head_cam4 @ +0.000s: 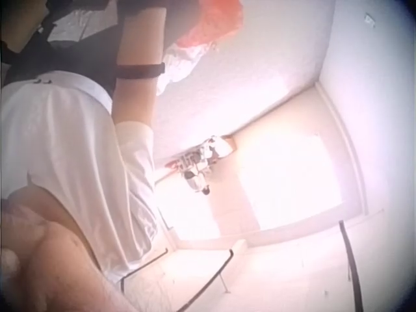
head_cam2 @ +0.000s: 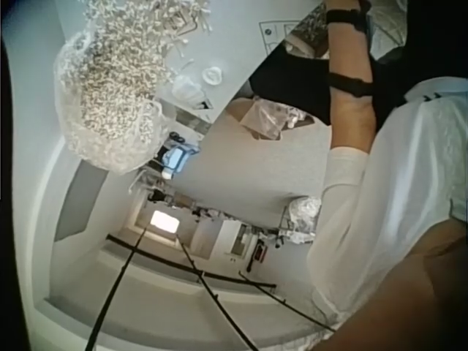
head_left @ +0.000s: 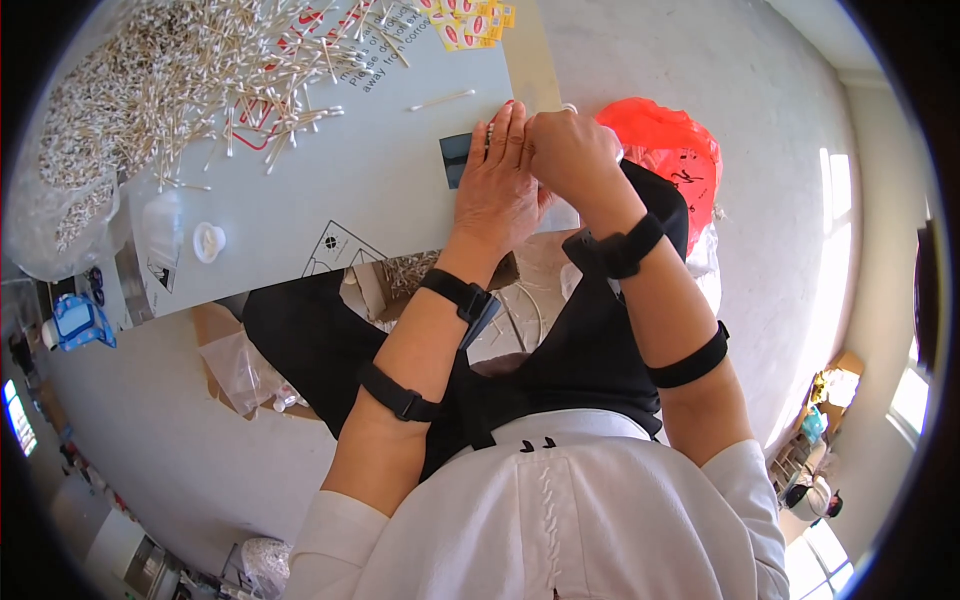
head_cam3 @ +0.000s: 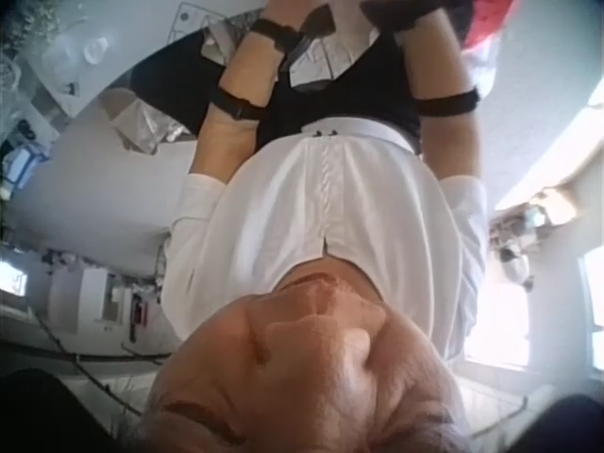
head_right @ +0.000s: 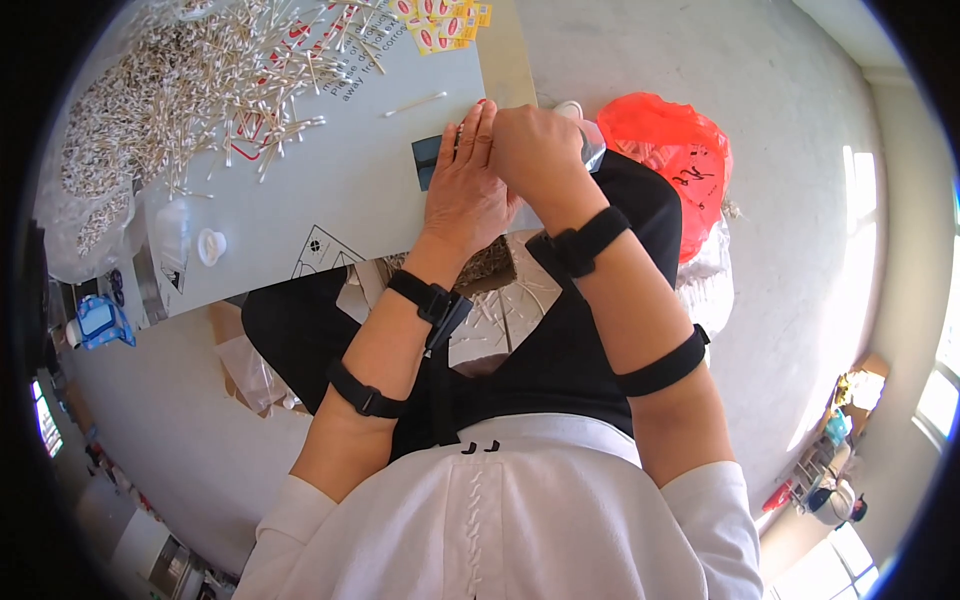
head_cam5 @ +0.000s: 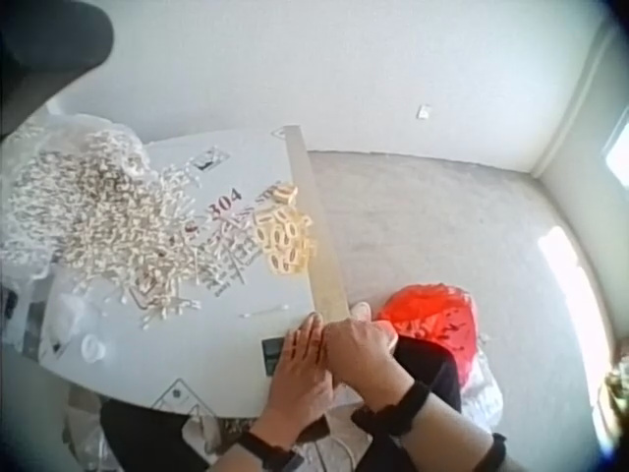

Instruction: Packaging wooden-handled cotton swabs into small plastic bags.

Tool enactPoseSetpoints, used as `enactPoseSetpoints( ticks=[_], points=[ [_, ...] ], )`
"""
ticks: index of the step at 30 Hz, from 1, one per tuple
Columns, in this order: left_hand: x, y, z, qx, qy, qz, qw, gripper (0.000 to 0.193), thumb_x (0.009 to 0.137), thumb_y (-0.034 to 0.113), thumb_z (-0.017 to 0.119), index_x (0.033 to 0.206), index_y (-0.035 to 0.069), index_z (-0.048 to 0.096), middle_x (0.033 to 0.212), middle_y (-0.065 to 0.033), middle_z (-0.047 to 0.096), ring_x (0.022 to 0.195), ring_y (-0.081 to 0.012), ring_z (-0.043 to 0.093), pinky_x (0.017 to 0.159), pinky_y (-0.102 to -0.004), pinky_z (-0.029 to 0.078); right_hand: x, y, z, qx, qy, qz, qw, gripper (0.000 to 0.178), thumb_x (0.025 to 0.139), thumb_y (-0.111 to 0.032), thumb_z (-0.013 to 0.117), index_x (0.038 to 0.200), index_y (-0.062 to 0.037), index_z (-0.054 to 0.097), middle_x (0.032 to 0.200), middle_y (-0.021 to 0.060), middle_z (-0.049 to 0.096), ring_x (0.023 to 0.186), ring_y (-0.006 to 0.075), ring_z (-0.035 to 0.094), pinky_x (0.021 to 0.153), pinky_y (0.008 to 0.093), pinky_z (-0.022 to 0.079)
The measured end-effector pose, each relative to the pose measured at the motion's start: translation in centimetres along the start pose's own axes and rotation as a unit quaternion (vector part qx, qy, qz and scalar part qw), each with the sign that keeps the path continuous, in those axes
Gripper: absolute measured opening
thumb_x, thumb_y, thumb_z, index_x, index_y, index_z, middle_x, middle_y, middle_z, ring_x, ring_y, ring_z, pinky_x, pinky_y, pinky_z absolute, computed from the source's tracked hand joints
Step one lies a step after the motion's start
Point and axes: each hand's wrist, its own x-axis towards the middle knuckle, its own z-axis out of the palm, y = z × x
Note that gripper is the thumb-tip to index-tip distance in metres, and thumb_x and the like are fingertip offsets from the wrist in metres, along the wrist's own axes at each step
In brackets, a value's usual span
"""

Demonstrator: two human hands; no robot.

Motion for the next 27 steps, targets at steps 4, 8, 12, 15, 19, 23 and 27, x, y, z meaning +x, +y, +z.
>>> enactPoseSetpoints(
  ticks=[4,8,12,15,19,23,27],
  points=[
    [0.1,0.2,-0.1,-0.045,0.019,-0.008,0.999,0.077,0.086,0.043,0.065,0.145,0.001,0.038,0.153,-0.0175,0.033,0.146,-0.0293,0.025,0.119,-0.0475,0.017,0.9,1.1,-0.2,-0.011,-0.017,0.012,1.0,0.021,0.082,-0.021,0.06,0.085,-0.0039,0.072,0.083,0.0181,0.072,0.08,0.0348,0.071,0.073,0.045,0.056],
    [-0.1,0.1,0.1,-0.041,0.028,-0.008,0.999,0.078,0.088,0.048,0.062,0.145,0.0,0.037,0.154,-0.018,0.033,0.146,-0.029,0.025,0.119,-0.0475,0.015,1.2,1.0,-0.2,-0.016,-0.029,-0.009,0.999,0.022,0.081,-0.023,0.062,0.088,-0.004,0.072,0.087,0.0185,0.072,0.083,0.0358,0.071,0.072,0.0456,0.056],
    [0.0,0.2,0.2,-0.036,0.027,-0.001,0.999,0.082,0.088,0.05,0.061,0.146,-0.001,0.035,0.154,-0.019,0.032,0.147,-0.0289,0.024,0.12,-0.0478,0.013,1.6,1.8,0.6,0.038,-0.02,0.065,0.997,0.019,0.076,-0.021,0.064,0.08,-0.003,0.07,0.08,0.0198,0.069,0.077,0.0367,0.069,0.068,0.0453,0.055],
    [-0.1,0.1,0.0,-0.037,0.019,-0.002,0.999,0.083,0.088,0.051,0.061,0.146,-0.002,0.035,0.155,-0.0197,0.032,0.147,-0.0292,0.023,0.12,-0.048,0.013,1.6,2.8,0.7,0.114,-0.005,0.093,0.989,0.019,0.073,-0.02,0.064,0.073,-0.0019,0.069,0.074,0.021,0.067,0.073,0.0385,0.067,0.065,0.0453,0.053],
    [0.0,0.3,0.0,-0.041,0.014,-0.001,0.999,0.084,0.087,0.052,0.061,0.145,-0.003,0.036,0.155,-0.0205,0.03,0.148,-0.0313,0.019,0.12,-0.0487,0.011,0.7,4.2,1.6,0.235,0.089,0.06,0.966,0.016,0.071,-0.016,0.062,0.069,-0.0009,0.067,0.072,0.0222,0.065,0.072,0.0414,0.065,0.065,0.0466,0.052],
    [-0.1,0.2,-0.2,-0.059,0.017,-0.006,0.998,0.083,0.085,0.048,0.064,0.145,-0.002,0.036,0.155,-0.0206,0.031,0.148,-0.0304,0.021,0.12,-0.0482,0.013,-1.6,4.3,3.0,0.291,0.114,0.03,0.95,0.012,0.073,-0.009,0.061,0.068,-0.0001,0.067,0.068,0.0216,0.062,0.073,0.0404,0.064,0.066,0.0456,0.052],
    [0.0,0.2,-0.4,-0.055,0.013,-0.008,0.998,0.079,0.084,0.038,0.067,0.145,-0.001,0.036,0.155,-0.0196,0.031,0.147,-0.0291,0.023,0.12,-0.0475,0.015,-4.1,3.5,5.0,0.214,0.24,-0.048,0.946,0.011,0.078,-0.005,0.065,0.087,-0.0004,0.069,0.079,0.016,0.065,0.07,0.0318,0.066,0.065,0.0371,0.053]
  ],
)
